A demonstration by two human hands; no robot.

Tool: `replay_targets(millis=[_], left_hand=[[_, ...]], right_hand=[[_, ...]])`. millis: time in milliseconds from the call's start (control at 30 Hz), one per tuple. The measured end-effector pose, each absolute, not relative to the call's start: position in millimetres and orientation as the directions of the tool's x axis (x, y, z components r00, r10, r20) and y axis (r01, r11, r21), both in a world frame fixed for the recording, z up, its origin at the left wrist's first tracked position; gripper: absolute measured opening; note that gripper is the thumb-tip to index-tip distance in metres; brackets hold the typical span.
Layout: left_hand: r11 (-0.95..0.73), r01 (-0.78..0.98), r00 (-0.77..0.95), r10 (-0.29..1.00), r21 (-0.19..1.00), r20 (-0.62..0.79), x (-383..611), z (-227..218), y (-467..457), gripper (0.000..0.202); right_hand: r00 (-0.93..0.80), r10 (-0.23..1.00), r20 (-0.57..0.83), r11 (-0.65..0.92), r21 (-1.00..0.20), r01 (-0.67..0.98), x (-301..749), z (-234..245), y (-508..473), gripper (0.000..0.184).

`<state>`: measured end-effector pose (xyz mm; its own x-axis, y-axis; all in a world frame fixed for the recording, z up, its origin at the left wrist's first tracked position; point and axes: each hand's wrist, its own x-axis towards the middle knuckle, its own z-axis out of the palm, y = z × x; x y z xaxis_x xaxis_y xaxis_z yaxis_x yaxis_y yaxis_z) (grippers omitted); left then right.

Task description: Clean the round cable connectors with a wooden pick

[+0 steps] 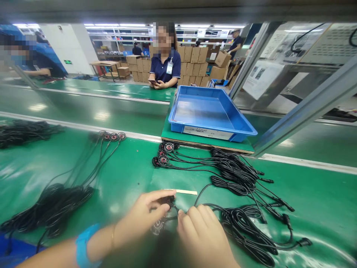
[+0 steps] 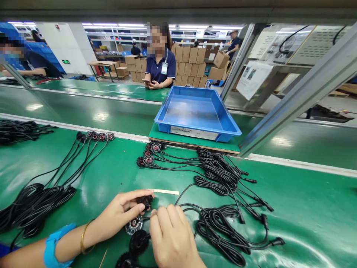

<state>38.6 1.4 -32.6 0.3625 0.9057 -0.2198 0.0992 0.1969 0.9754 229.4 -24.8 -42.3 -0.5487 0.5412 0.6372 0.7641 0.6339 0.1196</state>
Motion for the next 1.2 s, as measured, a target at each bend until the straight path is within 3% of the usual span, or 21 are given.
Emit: replay_targets(millis=[200, 433, 633, 1000, 1200], left_hand=[[0.139, 0.189, 0.327, 0.924, 0.972, -0.196, 42.4, -30.0, -1.1, 0.037], [0.243, -0.014, 0.318, 0.921, 0.970, -0.226, 45.6, -30.0, 0.4, 0.027], [0.291, -0.071, 0.309, 0.916, 0.954, -0.257, 46.3, -24.3, 2.2, 0.029], [0.216, -0.046, 0.307, 0.932, 0.975, -0.192, 44.5, -28.3, 0.2, 0.030], [0.239, 0.017, 0.273, 0.933, 0.971, -0.234, 48.6, -35.9, -1.1, 0.033]], right_hand=[[-0.567, 0.542, 0.620, 0.651, 0.116, 0.750, 223.4, -43.8, -28.7, 0.022], [-0.586, 0.519, 0.623, 0.664, 0.138, 0.735, 218.9, -52.3, -29.5, 0.019], [-0.576, 0.528, 0.624, 0.669, 0.112, 0.735, 217.0, -55.0, -27.6, 0.017], [-0.565, 0.532, 0.631, 0.667, 0.098, 0.738, 215.9, -57.3, -30.4, 0.018], [-0.586, 0.525, 0.617, 0.677, 0.114, 0.727, 213.8, -62.6, -32.2, 0.013]])
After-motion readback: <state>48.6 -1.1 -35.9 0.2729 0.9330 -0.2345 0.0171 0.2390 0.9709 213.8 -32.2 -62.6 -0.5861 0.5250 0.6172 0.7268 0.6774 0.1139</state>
